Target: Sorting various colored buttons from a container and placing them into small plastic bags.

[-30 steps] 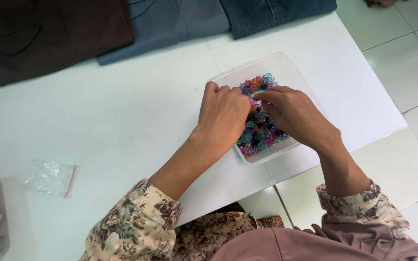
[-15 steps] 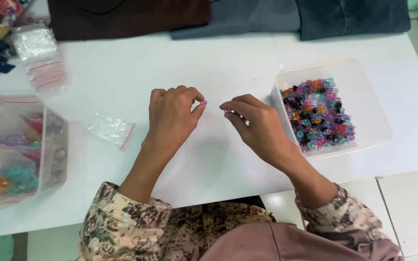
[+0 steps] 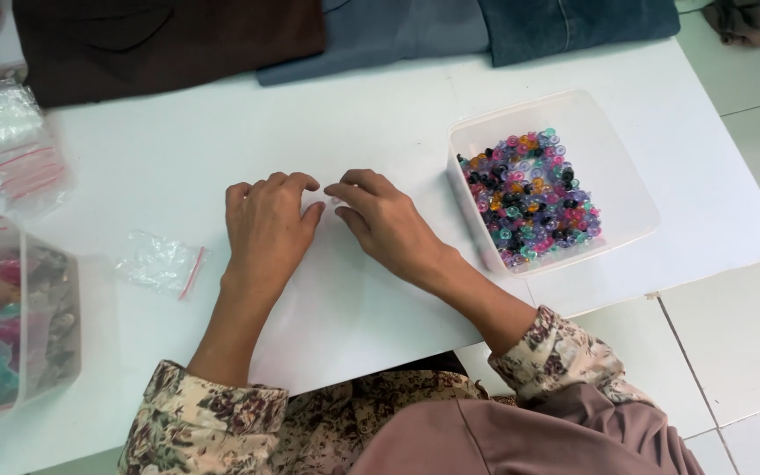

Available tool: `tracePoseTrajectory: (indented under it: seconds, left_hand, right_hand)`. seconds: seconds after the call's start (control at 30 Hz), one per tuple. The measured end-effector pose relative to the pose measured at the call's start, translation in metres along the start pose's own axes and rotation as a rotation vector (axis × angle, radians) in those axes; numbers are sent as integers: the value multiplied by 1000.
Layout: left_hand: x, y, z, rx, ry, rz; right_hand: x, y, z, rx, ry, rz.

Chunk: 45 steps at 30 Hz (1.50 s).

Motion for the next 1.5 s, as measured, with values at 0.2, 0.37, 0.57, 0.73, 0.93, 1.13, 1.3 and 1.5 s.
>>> tracePoseTrajectory:
  seconds: [0.2, 0.37, 0.57, 0.73, 0.93, 1.13, 1.3, 1.5]
  left_hand:
    - [-38, -6, -71, 310, 222, -153]
    - [2, -35, -149, 532, 125, -150]
    - [54, -76, -192, 563, -85, 44]
    - [62, -89, -195, 528, -152, 168]
    - [63, -89, -199, 492, -183, 168]
    - [57, -83, -209, 442, -286, 192]
    - [57, -81, -210, 464, -265, 165]
    - [44, -98, -185, 557, -185, -110]
  right_hand:
    - [-118, 26, 30, -90, -87, -137]
    - [-157, 34, -43, 129, 259, 85]
    - [-129, 44, -72, 282, 448, 465]
    - [-119, 45, -85, 274, 530, 545]
    - [-129, 52, -98, 382, 604, 583]
    - [-145, 55, -102, 440, 627, 598]
    - [-157, 51, -82, 490, 599, 576]
    - [-169, 45, -68, 401, 395, 215]
Point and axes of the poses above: each hand's wrist, its own y-axis away from the middle knuckle, its own x-axis out of the palm, z = x × y, the point moved 5 cm from there along -y, towards the middle knuckle, and after that the axes turned 1 degree about x, right-handed, at the moved point
